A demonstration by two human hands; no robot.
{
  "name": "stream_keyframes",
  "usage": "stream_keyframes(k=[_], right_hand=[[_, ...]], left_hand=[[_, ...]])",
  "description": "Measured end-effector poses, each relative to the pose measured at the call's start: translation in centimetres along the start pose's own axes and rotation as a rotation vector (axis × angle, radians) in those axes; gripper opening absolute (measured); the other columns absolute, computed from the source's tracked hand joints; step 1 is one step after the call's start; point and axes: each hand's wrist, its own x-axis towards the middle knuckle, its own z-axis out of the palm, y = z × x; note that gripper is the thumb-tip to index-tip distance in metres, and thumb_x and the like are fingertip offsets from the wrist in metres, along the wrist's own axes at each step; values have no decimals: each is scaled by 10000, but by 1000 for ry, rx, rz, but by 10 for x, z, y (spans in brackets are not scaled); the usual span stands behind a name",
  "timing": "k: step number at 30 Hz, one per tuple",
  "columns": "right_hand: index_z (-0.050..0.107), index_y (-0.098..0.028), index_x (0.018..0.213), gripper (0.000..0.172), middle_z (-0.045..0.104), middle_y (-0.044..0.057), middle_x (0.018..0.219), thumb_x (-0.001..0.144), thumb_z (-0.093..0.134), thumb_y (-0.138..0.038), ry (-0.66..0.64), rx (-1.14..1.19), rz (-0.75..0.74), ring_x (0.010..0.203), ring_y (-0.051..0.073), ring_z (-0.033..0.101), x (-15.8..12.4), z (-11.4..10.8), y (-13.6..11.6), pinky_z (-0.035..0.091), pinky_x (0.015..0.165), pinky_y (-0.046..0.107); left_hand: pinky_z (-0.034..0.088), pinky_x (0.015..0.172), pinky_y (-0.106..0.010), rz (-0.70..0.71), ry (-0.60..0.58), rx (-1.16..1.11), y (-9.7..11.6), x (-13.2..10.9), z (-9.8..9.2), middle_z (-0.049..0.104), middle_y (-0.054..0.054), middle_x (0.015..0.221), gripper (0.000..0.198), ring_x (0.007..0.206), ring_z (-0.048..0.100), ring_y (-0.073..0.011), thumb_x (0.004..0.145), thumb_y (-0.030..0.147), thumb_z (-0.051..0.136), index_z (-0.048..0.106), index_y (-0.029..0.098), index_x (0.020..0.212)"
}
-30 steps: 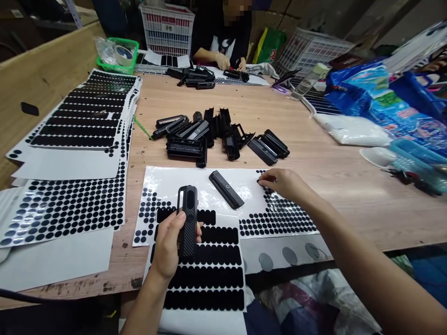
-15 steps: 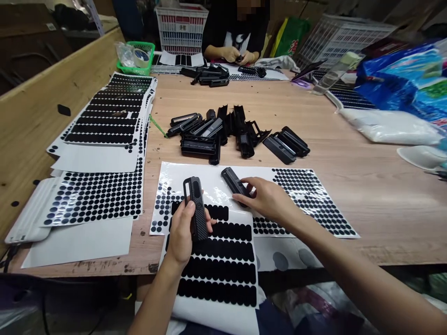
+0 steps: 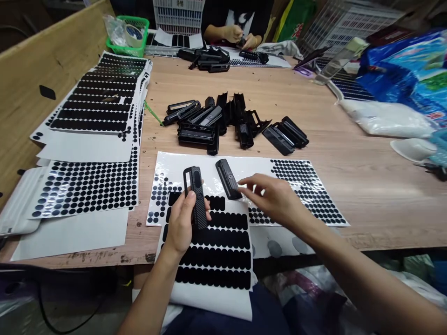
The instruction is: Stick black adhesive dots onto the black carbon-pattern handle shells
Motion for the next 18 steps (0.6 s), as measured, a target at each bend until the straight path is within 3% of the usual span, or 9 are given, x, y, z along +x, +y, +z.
stream_keyframes(k=[5,9,18], right_hand=[[800,-194,1039,279,799,141,1040,964,585,-355,141,-285,337,861,322,735,-2,-39,73,559,740,457],[812,-198,961,248,801,152,1099,916,593,-305,76,-315,333,979,372,731,14,-49,118,550,781,470],[736,-256,674,87,788,97,753,730,732,-321,-82,-197,299,682,293,694,47,-59,137,510,604,408]], left_hand=[[528,646,-270,-3,8,6,1,1,0,673,-16,826,481,646,622,-126,1006,576,565,682,154,1205],[513,591,-266,-15,10,65,-1,1,-1,693,-44,813,483,630,627,-132,991,599,571,711,139,949],[520,626,-271,1,-15,112,0,-1,-3,736,-70,857,499,651,642,-138,1028,576,509,704,139,886]])
